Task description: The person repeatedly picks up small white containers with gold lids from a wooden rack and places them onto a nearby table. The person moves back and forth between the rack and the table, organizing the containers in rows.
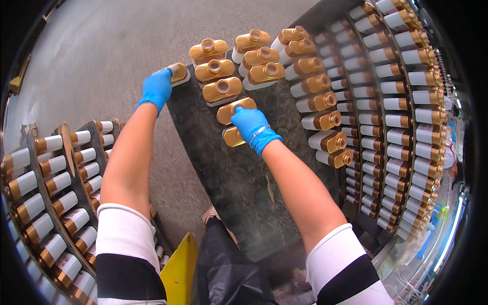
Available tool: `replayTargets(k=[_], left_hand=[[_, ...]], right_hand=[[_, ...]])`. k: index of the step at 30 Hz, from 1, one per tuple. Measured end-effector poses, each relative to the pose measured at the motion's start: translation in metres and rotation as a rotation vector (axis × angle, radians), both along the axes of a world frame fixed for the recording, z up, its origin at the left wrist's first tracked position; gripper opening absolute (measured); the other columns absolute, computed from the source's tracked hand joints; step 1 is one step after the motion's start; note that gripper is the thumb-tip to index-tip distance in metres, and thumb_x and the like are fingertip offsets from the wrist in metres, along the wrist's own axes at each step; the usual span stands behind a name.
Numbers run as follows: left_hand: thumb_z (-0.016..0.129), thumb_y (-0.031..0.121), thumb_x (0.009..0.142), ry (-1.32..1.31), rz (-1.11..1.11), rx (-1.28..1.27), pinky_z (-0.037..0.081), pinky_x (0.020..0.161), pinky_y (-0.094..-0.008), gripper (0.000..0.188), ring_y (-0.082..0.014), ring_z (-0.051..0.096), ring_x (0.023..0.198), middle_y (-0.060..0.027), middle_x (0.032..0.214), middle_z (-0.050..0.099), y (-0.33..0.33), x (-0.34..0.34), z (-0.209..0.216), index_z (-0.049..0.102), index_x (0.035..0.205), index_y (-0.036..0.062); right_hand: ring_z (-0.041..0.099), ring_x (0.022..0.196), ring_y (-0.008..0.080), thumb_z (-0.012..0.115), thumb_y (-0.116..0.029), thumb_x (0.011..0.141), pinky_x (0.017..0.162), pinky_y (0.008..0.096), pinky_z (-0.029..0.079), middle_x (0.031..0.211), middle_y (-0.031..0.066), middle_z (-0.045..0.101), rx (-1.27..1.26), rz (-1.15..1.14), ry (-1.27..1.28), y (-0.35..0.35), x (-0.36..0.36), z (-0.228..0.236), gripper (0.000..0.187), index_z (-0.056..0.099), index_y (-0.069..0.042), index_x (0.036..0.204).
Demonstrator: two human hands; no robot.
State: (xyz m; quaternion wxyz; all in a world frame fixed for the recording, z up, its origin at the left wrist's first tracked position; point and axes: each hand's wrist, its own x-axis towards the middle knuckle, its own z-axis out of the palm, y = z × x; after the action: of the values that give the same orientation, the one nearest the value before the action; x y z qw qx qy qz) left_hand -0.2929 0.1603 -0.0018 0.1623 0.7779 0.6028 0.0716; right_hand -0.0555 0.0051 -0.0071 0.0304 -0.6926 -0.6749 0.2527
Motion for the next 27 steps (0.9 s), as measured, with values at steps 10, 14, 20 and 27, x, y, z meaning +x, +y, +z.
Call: replayTargets(k=[10,14,20,27], left_hand=[[0.055,0.009,0.079,-0.177,-0.259,-0.121,0.049,0.062,-0.0389,0.023,-0.0343,0.062,0.073,-0.0180,0.083,0.062,-0.104,0.034,0.058,0.063,0.099,0.0157],[0.051,0.012,0.084,-0.130,-0.296,-0.172,0.049,0.065,-0.0385,0.019,-0.0339,0.062,0.076,-0.0160,0.085,0.064,-0.121,0.074,0.053,0.063,0.099,0.0136],[0.049,0.012,0.083,-0.072,-0.253,0.030,0.049,0.068,-0.0395,0.017,-0.0325,0.062,0.078,-0.0149,0.083,0.064,-0.122,0.121,0.024,0.062,0.094,0.0095],[0.061,0.022,0.074,-0.028,-0.172,0.148,0.050,0.063,-0.0402,0.029,-0.0318,0.062,0.071,-0.0119,0.087,0.060,-0.115,0.131,0.045,0.061,0.101,0.0101]], right_hand=[[0.061,0.060,0.0290,0.064,-0.014,0.065,0.051,0.0385,0.050,0.076,0.0130,0.060,0.205,0.040,0.019,-0.113,0.040,0.021,0.009,0.062,-0.010,0.073],[0.059,0.054,0.0277,0.065,-0.013,0.062,0.046,0.0395,0.048,0.075,0.0111,0.059,0.218,0.124,-0.074,-0.179,0.054,0.050,0.008,0.059,-0.011,0.066],[0.057,0.050,0.0271,0.063,-0.015,0.066,0.045,0.0382,0.046,0.078,0.0078,0.059,0.127,0.014,-0.102,-0.282,0.064,0.091,0.006,0.058,-0.012,0.066],[0.056,0.046,0.0257,0.062,-0.019,0.069,0.042,0.0379,0.044,0.077,0.0082,0.060,-0.006,-0.192,-0.108,-0.403,0.061,0.142,0.008,0.060,-0.011,0.069]])
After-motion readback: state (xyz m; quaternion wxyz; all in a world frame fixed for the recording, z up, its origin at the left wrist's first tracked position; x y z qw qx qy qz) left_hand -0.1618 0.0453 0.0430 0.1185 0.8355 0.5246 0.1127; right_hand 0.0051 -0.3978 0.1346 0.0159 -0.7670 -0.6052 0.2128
